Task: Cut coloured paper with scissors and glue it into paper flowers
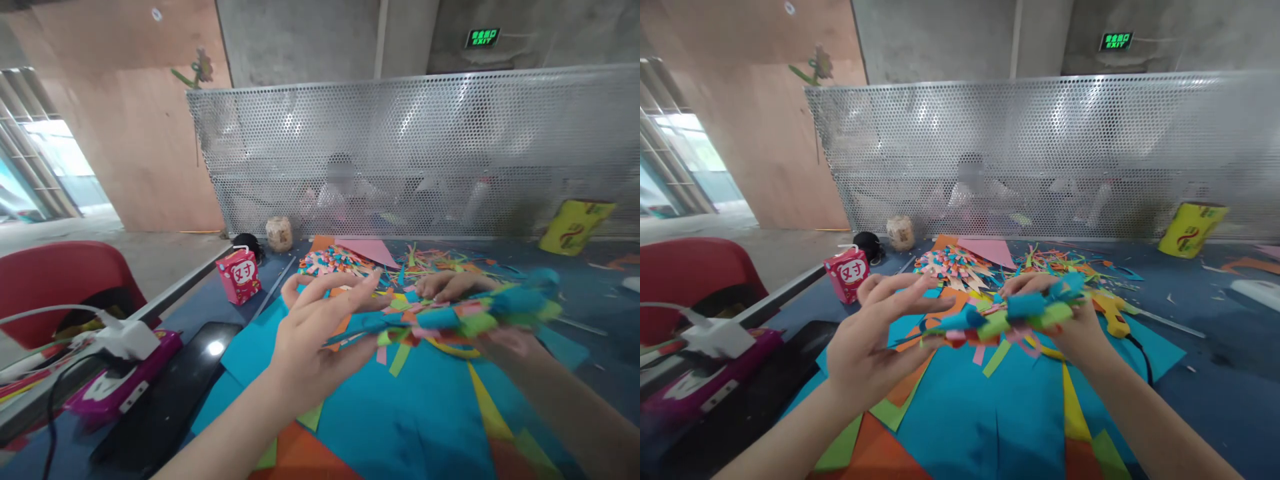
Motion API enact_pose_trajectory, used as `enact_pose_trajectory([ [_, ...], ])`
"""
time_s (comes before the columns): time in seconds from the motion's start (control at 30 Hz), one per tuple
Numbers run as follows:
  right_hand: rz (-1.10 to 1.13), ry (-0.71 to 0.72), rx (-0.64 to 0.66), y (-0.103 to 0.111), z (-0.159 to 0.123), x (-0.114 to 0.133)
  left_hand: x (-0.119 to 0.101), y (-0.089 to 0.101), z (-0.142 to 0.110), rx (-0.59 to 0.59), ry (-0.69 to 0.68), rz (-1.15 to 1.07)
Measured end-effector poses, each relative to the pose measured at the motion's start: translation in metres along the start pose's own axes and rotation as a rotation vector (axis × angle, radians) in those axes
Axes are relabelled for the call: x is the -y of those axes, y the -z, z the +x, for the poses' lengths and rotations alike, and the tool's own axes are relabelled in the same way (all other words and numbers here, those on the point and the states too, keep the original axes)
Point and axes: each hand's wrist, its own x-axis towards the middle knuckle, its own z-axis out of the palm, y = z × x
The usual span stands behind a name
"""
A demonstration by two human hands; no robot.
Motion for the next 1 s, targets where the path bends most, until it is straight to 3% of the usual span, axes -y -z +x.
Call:
enact_pose_trajectory([
  [0.23,0.124,-0.2,0.046,-0.003,-0.009,-0.016,0.007,-0.011,0.0,0.065,0.679,-0.589],
  [0.33,0.141,-0.231,0.049,-0.006,-0.005,-0.012,0.009,-0.012,0.003,0.117,0.859,-0.78],
  [0.47,0.063,-0.323,0.062,-0.01,-0.003,-0.003,0.015,-0.014,0.005,0.138,0.939,-0.917],
  [0.67,-0.009,-0.446,0.052,-0.011,-0.002,0.007,0.031,-0.018,0.002,-0.099,1.131,-0.925],
  [0.83,-0.083,-0.446,0.102,-0.01,-0.001,0.008,0.034,-0.02,0.003,-0.096,1.264,-0.971],
  [1.0,-0.113,-0.44,0.152,-0.01,-0.001,0.008,0.036,-0.019,0.002,-0.121,1.252,-0.952],
])
